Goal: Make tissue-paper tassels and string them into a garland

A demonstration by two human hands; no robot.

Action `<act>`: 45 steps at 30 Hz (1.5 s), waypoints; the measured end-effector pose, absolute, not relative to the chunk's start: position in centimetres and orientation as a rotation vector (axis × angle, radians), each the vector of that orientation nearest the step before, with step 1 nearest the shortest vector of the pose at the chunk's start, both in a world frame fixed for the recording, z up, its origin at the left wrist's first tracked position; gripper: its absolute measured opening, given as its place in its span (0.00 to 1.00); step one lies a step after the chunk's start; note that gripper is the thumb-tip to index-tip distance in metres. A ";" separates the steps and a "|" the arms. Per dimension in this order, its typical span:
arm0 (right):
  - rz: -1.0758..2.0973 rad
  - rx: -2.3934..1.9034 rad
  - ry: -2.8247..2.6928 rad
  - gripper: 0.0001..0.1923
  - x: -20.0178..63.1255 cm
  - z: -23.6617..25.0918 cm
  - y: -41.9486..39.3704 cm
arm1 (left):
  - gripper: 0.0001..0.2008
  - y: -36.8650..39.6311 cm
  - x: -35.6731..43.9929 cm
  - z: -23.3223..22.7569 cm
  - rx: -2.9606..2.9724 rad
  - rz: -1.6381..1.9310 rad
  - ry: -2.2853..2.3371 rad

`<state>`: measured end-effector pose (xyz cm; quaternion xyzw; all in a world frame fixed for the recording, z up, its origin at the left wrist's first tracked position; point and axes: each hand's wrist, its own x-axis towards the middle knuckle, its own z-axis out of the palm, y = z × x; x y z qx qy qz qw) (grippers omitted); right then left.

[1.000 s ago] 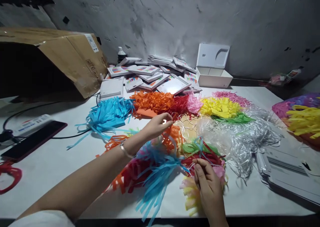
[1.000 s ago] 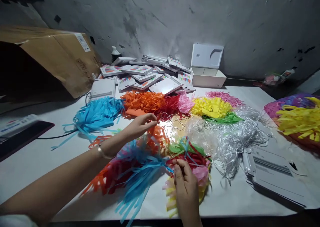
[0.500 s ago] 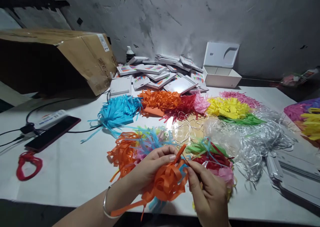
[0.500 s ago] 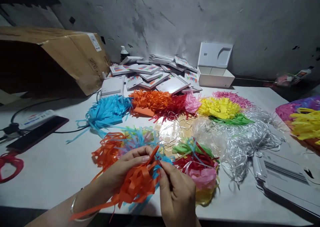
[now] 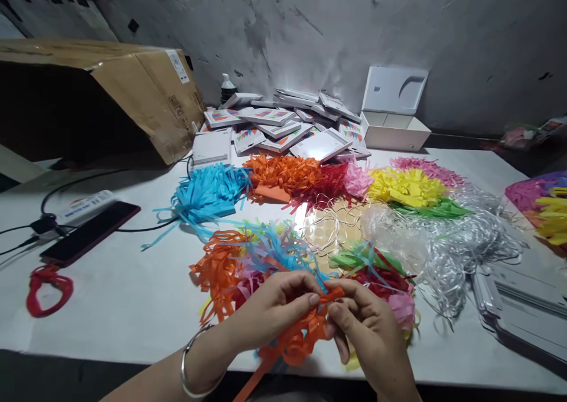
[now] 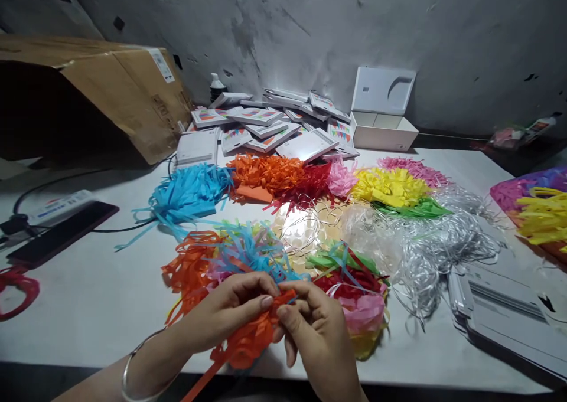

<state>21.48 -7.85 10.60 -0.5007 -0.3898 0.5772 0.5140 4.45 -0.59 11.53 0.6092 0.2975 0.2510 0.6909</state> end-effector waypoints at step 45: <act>0.096 -1.164 -1.857 0.13 20.9 10.3 -5.9 | 0.16 -0.4 3.2 11.1 1.010 1.103 0.891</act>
